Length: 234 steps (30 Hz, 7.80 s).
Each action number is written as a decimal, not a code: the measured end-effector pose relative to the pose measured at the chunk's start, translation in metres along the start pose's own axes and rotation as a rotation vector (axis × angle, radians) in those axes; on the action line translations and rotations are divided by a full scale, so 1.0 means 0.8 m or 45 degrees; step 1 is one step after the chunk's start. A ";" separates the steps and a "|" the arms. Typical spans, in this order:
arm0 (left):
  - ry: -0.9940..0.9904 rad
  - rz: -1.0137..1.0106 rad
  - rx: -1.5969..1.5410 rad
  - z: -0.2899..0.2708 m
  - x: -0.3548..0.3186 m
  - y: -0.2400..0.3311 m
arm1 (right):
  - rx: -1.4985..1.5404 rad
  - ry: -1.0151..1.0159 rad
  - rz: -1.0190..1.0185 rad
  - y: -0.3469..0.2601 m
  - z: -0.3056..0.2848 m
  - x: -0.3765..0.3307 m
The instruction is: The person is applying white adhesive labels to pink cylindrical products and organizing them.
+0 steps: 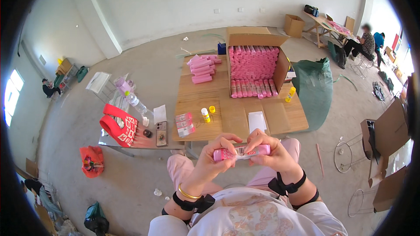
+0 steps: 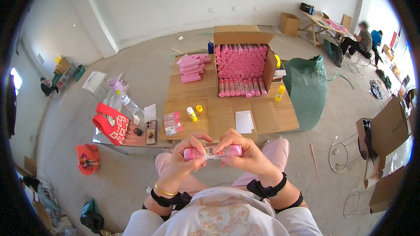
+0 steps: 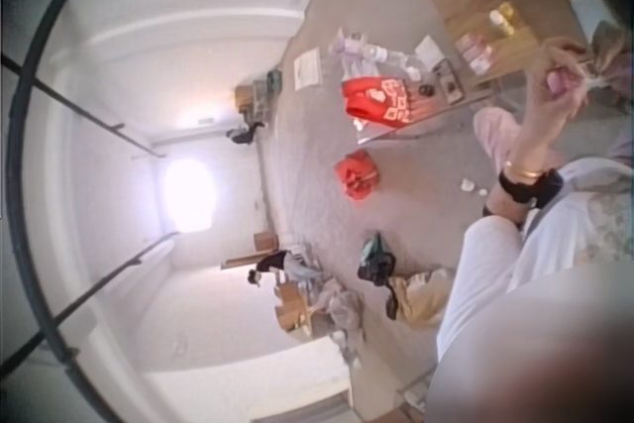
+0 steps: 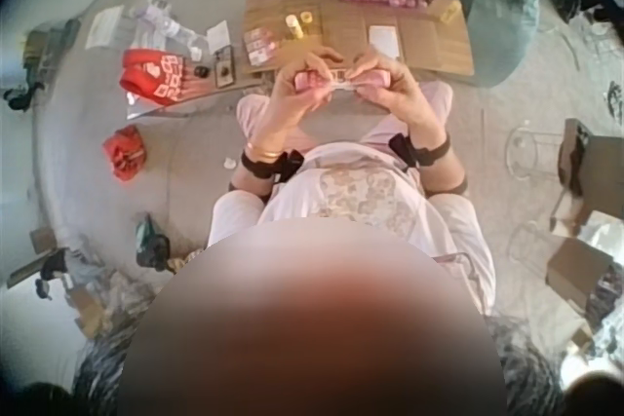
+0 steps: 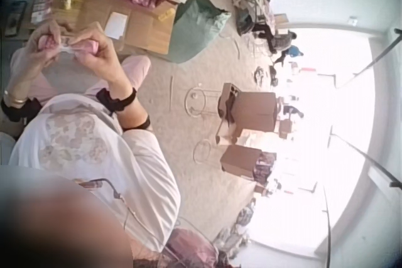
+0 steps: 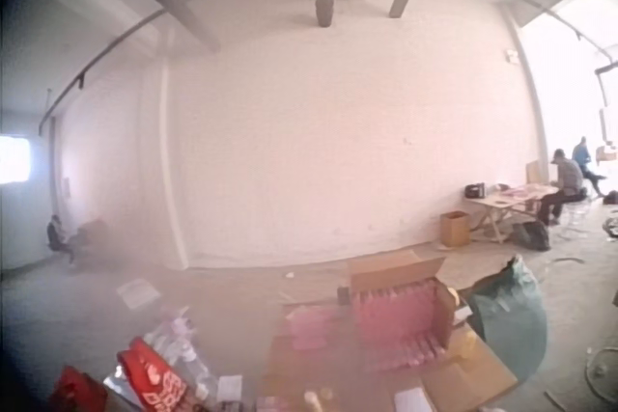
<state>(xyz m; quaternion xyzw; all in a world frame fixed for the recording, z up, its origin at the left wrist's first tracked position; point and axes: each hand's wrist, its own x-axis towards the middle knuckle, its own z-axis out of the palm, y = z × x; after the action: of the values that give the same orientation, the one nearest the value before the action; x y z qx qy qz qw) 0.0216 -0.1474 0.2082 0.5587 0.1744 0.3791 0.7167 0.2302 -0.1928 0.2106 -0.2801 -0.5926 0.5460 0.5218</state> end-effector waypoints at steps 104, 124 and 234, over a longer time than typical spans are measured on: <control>0.639 -0.236 -0.101 -0.083 -0.003 -0.045 | -0.837 0.232 -0.298 0.065 0.018 0.135; 0.555 -0.206 -0.237 -0.071 -0.026 -0.018 | -0.497 0.628 -0.062 0.089 -0.025 0.168; 0.933 -0.338 1.860 -0.297 0.084 -0.185 | -0.980 1.184 0.370 0.294 -0.248 0.051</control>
<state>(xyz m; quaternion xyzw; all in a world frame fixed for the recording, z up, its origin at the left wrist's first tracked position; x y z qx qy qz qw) -0.0429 0.0483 0.0068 0.6996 0.6639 0.2404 0.1096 0.3454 -0.0273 -0.0253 -0.7345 -0.4134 0.1794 0.5073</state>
